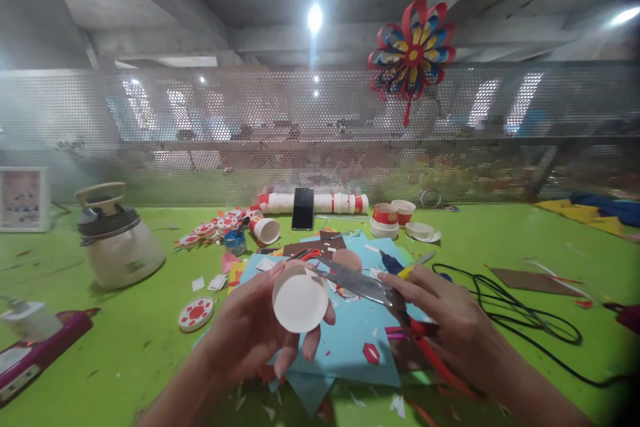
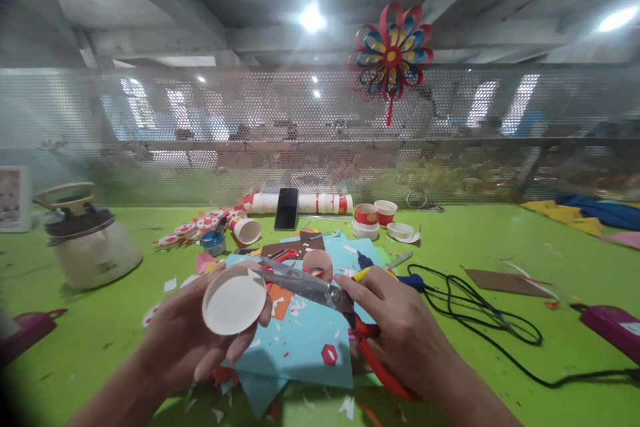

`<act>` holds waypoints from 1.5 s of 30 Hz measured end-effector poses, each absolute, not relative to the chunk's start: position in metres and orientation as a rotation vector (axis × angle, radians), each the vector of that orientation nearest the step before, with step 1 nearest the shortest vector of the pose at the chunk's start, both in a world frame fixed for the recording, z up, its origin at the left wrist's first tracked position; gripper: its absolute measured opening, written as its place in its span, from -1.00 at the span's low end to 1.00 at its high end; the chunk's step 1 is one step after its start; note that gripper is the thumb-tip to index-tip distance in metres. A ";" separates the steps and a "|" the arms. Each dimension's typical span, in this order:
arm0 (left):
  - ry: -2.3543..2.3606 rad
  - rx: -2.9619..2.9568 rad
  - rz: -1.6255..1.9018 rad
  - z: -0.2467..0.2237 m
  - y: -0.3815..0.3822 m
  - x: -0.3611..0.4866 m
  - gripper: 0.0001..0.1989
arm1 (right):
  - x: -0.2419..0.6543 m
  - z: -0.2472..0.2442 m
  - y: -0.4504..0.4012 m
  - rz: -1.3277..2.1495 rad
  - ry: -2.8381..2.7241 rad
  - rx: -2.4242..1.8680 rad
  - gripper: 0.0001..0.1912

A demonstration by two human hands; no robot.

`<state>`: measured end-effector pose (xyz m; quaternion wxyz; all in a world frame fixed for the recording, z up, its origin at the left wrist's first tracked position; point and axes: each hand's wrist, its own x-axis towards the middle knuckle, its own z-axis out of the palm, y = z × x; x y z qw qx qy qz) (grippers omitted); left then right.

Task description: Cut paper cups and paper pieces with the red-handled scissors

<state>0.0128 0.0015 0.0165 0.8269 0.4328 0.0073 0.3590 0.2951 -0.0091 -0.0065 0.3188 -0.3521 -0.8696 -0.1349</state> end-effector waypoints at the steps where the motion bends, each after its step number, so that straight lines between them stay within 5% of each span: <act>1: 0.025 0.912 0.766 0.016 0.001 0.012 -0.58 | 0.295 -0.006 -0.009 -0.356 -2.298 -0.915 -0.48; 22: 0.271 0.987 0.841 0.015 0.004 0.010 -0.75 | 0.308 0.003 0.014 -0.256 -2.516 -0.954 -0.42; 45: 0.332 1.058 0.856 0.014 0.006 0.014 -0.71 | 0.307 -0.005 0.010 -0.350 -2.496 -0.948 -0.52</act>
